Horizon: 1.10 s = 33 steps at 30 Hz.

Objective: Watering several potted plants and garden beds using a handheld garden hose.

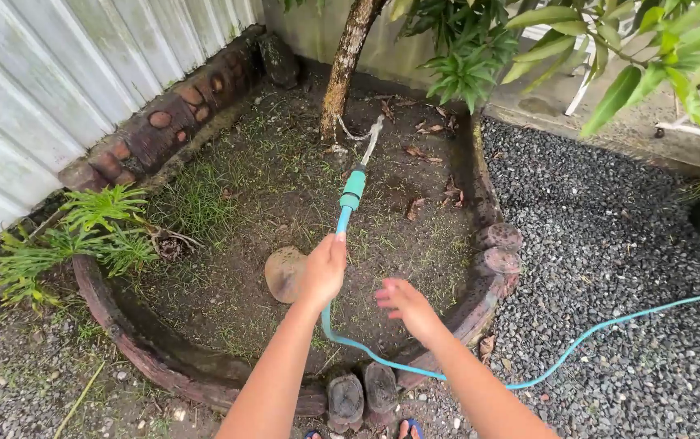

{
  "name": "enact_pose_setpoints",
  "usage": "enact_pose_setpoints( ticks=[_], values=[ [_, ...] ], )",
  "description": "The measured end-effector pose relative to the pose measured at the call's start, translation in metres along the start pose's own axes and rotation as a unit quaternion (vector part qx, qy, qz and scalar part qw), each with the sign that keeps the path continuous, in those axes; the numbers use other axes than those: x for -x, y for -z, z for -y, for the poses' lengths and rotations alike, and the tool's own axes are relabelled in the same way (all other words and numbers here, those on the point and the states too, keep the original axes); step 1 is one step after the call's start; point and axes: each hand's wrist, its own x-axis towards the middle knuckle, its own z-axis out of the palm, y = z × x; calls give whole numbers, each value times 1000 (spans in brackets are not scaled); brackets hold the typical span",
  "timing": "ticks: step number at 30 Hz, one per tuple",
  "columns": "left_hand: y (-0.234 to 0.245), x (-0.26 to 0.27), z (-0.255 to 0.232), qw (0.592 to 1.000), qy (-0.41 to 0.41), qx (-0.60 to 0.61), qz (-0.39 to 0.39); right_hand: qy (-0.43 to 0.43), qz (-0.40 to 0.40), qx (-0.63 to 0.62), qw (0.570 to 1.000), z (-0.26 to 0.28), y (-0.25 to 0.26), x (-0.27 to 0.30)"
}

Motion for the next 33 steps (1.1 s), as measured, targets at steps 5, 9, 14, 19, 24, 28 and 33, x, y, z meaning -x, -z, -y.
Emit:
enact_pose_setpoints(
  ticks=[5,9,14,19,24,28,33],
  values=[
    [-34,32,-8,995,26,96,0,132,10,-156,979,98,4,5],
    [-76,58,13,992,46,101,61,131,-54,-200,970,145,10,1],
    [-106,89,20,978,33,191,79,94,-99,-215,967,167,31,-23],
    [-98,100,2,974,30,196,110,114,-97,-276,949,174,41,-51],
    [-98,100,8,972,25,202,113,51,-67,-236,968,193,26,-38],
    [-100,94,23,955,13,286,76,57,-74,-248,964,188,14,-35],
    [-86,78,25,949,23,313,-31,64,22,-182,981,154,-25,6]
  ],
)
